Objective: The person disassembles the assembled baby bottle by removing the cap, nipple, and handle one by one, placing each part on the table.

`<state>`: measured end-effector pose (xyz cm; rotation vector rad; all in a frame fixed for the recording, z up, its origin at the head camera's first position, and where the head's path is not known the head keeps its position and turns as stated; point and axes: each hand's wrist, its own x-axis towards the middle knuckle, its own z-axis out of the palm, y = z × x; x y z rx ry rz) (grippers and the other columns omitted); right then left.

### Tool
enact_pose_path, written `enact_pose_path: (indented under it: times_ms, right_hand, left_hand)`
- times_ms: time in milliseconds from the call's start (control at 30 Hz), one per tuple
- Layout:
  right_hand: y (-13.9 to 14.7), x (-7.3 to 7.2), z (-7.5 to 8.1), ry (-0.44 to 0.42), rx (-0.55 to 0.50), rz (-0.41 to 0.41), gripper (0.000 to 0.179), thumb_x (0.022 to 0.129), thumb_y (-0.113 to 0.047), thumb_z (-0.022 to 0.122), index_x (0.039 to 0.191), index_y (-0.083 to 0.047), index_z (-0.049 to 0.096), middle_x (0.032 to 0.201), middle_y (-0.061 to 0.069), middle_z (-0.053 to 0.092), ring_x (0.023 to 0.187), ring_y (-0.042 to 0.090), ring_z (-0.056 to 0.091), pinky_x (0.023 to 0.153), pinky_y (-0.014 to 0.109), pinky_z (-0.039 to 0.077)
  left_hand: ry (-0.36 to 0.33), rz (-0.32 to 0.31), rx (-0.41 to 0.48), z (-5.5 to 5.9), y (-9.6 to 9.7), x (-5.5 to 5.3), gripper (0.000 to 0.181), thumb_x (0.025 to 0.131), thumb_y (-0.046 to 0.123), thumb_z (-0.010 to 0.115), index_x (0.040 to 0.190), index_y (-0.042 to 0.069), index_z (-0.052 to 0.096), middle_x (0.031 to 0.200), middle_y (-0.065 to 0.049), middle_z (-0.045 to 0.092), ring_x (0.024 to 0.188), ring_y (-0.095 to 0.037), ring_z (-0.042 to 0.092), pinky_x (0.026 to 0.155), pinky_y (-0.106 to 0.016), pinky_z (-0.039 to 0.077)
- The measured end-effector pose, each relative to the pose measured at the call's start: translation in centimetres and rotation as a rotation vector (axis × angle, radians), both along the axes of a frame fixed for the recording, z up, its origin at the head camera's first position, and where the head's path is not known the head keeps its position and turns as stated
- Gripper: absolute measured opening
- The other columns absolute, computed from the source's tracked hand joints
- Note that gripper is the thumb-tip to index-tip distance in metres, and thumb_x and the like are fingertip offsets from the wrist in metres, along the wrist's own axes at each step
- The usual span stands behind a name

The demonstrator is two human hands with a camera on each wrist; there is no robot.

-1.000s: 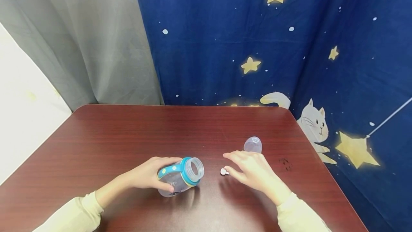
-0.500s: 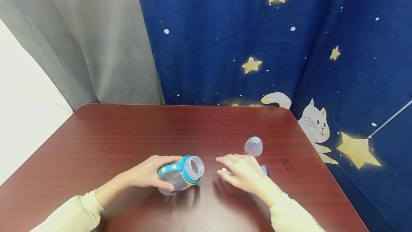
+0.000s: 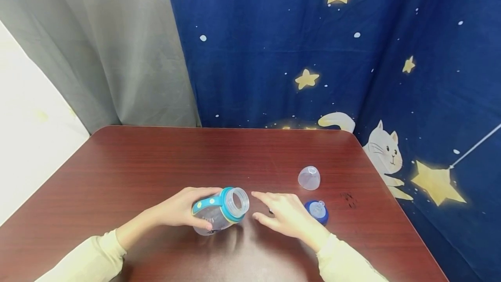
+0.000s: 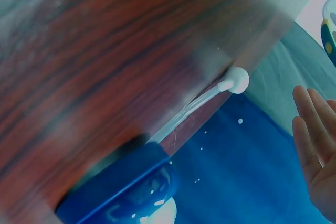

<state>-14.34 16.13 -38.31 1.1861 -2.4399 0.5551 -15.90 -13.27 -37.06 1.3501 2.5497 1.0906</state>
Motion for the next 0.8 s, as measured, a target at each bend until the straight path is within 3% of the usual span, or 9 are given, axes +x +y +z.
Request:
enact_pose_path:
  times_ms: [233, 333, 500, 800]
  right_hand:
    - [-0.7, -0.1, -0.3, -0.015, 0.007, -0.003, 0.048, 0.080, -0.041, 0.061, 0.121, -0.017, 0.052, 0.085, -0.008, 0.061, 0.060, 0.001, 0.052, 0.053, 0.022, 0.042]
    - [-0.9, -0.1, -0.4, -0.019, 0.009, -0.007, 0.048, 0.080, -0.040, 0.061, 0.121, -0.017, 0.052, 0.089, -0.009, 0.061, 0.060, 0.001, 0.051, 0.053, 0.021, 0.042]
    - [-1.1, -0.1, -0.6, -0.020, 0.011, -0.006, 0.047, 0.081, -0.040, 0.060, 0.121, -0.016, 0.052, 0.100, -0.007, 0.061, 0.066, 0.002, 0.053, 0.055, 0.023, 0.043]
    - [-1.4, -0.3, -1.0, -0.018, 0.001, 0.004, 0.044, 0.083, -0.041, 0.058, 0.118, -0.016, 0.054, 0.103, -0.006, 0.061, 0.081, 0.005, 0.059, 0.061, 0.026, 0.046]
  left_hand:
    - [0.005, -0.008, 0.015, 0.1, 0.1, 0.0, 0.071, 0.067, 0.049, 0.070, 0.127, 0.022, 0.044, 0.105, 0.013, 0.055, 0.087, -0.004, 0.053, 0.071, -0.024, 0.045]
    - [0.005, -0.006, 0.019, 0.2, 0.1, 0.0, 0.070, 0.067, 0.049, 0.070, 0.127, 0.022, 0.044, 0.106, 0.013, 0.055, 0.087, -0.004, 0.053, 0.072, -0.024, 0.045]
    - [-0.003, -0.005, 0.020, 0.3, 0.2, 0.0, 0.070, 0.067, 0.049, 0.070, 0.127, 0.023, 0.044, 0.105, 0.014, 0.055, 0.087, -0.004, 0.053, 0.072, -0.025, 0.045]
    - [0.013, -0.012, 0.028, 0.2, 0.3, -0.1, 0.069, 0.068, 0.049, 0.070, 0.126, 0.023, 0.044, 0.105, 0.014, 0.055, 0.087, -0.003, 0.053, 0.072, -0.024, 0.045]
